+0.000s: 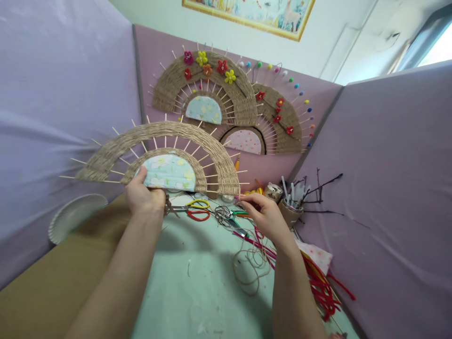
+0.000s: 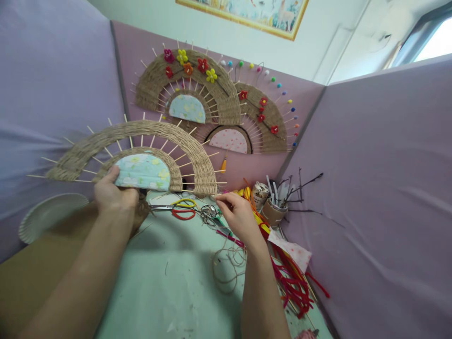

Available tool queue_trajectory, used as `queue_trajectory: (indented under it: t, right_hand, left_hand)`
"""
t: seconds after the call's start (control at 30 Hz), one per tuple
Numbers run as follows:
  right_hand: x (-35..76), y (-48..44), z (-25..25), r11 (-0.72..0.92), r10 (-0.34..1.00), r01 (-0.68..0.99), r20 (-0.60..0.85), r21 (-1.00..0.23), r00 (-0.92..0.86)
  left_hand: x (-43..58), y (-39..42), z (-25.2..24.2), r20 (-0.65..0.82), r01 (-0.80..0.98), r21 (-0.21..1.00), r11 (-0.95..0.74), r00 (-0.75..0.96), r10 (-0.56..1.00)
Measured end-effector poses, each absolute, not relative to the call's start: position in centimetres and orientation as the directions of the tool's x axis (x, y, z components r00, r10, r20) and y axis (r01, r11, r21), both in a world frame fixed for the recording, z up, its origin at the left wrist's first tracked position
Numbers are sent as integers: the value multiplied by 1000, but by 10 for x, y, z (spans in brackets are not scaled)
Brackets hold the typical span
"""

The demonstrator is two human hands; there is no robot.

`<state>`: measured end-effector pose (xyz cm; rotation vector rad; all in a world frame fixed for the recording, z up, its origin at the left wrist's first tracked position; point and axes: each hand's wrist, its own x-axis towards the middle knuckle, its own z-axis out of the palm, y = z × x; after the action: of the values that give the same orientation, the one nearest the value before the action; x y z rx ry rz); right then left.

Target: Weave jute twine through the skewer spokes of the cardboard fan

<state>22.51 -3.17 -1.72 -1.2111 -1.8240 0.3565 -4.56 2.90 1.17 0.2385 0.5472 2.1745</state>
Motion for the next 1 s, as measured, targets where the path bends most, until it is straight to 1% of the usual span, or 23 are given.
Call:
queue_trajectory:
  t: [0.1,0.17,0.33,0.5,0.67,0.87,1.0]
  right_hand:
    - [225,-30,-19,467,868,550,478,-693,-134]
    - [225,-30,-18,454,879,537,456,-711,-139]
    - [229,-28,-18,413,904,530,401,-740,-145]
    - [237,-25,-21,391,907,520,414,-760,-78]
    - [243,-32,-14,371,897,562,443,-740,-9]
    - [245,-42,-5,316,899,674,438,-668,13]
    - [244,-44,-5,298,897,717,442,-630,15]
  left_hand:
    - [-43,26,15,-102,-746,364,-558,-627,772]
    - [-43,26,16,-121,-771,353,-530,-599,791]
    - [-43,26,16,-135,-778,378,-502,-582,802]
    - [-42,27,15,-154,-792,464,-396,-513,845]
    - [-39,27,13,-131,-766,527,-368,-501,855]
    - [-39,25,16,-142,-767,515,-383,-517,844]
    - [-39,25,16,-140,-774,504,-384,-512,848]
